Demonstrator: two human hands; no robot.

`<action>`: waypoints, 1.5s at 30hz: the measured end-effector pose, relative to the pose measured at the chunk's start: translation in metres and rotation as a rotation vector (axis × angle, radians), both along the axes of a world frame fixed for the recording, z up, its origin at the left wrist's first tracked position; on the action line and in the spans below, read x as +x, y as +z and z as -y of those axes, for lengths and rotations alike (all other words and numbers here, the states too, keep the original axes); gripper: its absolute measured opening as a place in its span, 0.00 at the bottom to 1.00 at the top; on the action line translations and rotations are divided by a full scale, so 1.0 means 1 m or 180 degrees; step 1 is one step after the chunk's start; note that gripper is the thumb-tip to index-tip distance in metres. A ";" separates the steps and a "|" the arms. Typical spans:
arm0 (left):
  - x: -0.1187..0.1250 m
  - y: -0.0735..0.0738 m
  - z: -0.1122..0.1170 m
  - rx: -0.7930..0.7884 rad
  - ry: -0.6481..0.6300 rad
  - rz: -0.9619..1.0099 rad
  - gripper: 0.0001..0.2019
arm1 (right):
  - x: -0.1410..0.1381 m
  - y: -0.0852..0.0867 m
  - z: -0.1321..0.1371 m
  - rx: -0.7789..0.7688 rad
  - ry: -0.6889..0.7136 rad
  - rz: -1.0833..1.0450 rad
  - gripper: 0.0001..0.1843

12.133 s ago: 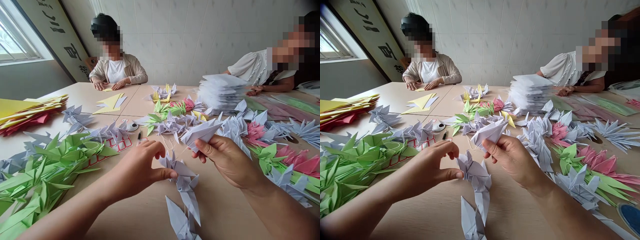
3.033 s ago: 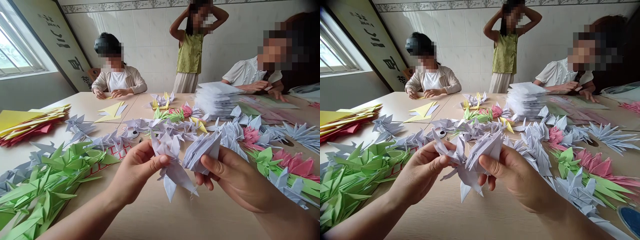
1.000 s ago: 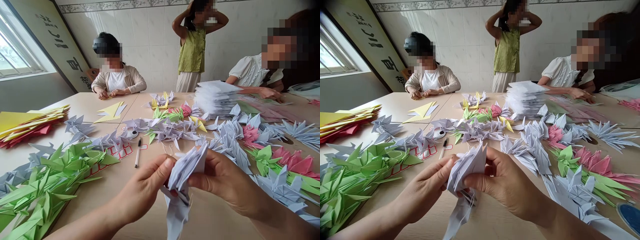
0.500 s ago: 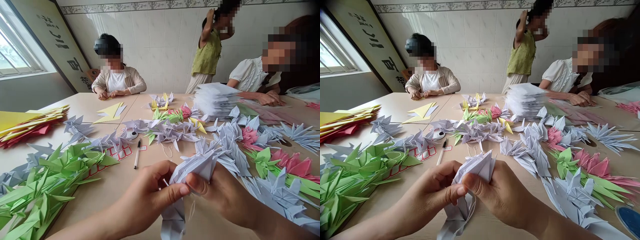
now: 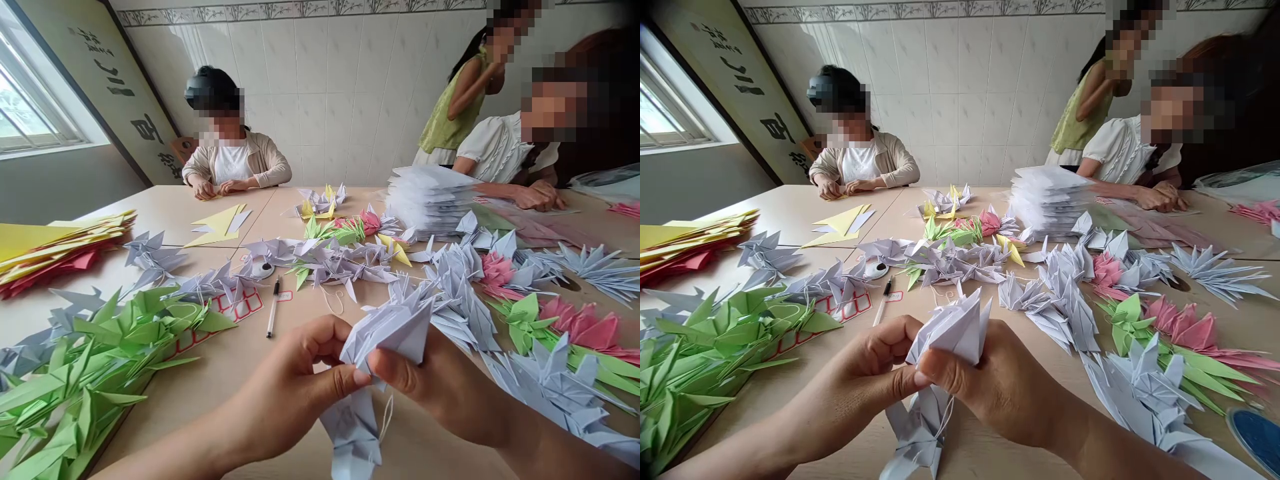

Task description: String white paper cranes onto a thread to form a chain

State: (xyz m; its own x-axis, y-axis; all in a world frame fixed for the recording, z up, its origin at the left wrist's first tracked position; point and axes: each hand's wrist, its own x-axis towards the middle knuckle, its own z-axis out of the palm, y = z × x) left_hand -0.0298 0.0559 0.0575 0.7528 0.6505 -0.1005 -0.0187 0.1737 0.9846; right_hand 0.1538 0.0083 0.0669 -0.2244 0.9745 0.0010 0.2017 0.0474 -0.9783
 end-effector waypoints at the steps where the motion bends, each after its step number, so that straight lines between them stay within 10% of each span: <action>1: 0.000 -0.001 0.000 -0.0025 -0.0004 -0.0014 0.13 | 0.000 -0.001 0.000 0.0031 0.0017 0.0000 0.25; 10: 0.003 -0.004 -0.005 -0.0720 -0.0050 0.0525 0.17 | 0.003 -0.005 -0.003 0.0373 -0.0530 -0.0309 0.23; 20: -0.001 0.001 -0.013 -0.0166 0.0848 0.0544 0.06 | 0.004 -0.023 -0.012 0.0042 -0.1036 -0.1454 0.19; 28: -0.009 0.000 -0.014 0.2828 0.1476 -0.0206 0.06 | 0.008 -0.022 -0.012 0.0196 -0.1041 -0.0956 0.21; 36: -0.011 -0.001 -0.015 0.3819 0.1433 -0.0378 0.10 | 0.005 -0.012 -0.013 -0.0884 -0.0607 -0.1910 0.27; 40: -0.009 -0.002 -0.016 0.3280 0.1339 -0.0376 0.06 | 0.005 -0.010 -0.014 -0.1311 -0.0623 -0.2253 0.26; 45: -0.005 -0.003 -0.022 0.1185 0.1255 -0.0051 0.07 | 0.007 -0.010 -0.017 -0.1272 -0.0802 -0.2619 0.23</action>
